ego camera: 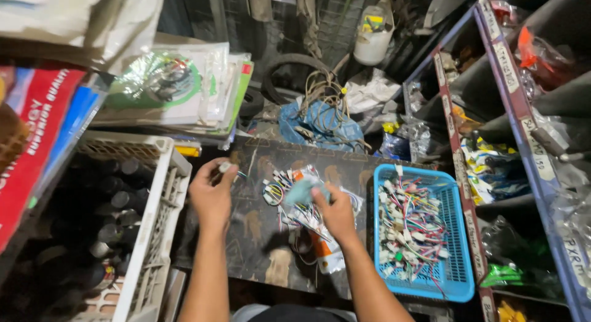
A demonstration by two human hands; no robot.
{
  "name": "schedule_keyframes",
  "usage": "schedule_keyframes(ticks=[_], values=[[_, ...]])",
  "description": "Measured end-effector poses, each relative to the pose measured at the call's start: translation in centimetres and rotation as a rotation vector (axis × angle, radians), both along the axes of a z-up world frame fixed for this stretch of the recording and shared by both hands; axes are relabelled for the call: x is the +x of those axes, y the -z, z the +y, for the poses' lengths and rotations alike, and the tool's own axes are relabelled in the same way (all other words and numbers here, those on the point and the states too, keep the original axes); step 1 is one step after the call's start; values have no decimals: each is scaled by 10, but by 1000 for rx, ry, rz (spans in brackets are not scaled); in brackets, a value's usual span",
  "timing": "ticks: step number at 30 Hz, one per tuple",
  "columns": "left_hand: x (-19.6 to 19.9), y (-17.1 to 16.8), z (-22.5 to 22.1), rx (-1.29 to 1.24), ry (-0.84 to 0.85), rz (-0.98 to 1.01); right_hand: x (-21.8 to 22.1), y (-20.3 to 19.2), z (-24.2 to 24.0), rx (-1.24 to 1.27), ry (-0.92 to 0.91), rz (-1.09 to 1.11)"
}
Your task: The person is cleaning and inspecting bundles of wiring harnesses for motorcycles using a cloth in a parts storage area.
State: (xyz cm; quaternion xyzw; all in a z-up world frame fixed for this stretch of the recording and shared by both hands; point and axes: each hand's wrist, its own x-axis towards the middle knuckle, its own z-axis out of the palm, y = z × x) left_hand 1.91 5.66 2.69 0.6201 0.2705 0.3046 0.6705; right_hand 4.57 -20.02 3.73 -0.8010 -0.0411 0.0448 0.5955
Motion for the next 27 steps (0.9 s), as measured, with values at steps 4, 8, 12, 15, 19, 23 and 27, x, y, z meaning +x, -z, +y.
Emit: schedule_keyframes(ticks=[4,8,12,15,19,23,27], values=[[4,-10,-48,116,110,-6,14,-3,8,565,40,41],[1,0,-92,62,452,-82,3,-32,16,623,-203,113],[-8,-25,-124,107,682,-75,-3,-5,11,340,-60,32],[-10,-5,-131,235,660,-12,6,5,-6,351,3,79],[-13,-17,-140,194,619,-2,11,17,-24,506,100,121],[-17,-23,-153,252,664,80,1,-6,-37,662,127,149],[-25,-40,-165,304,692,34,12,24,-58,818,181,262]])
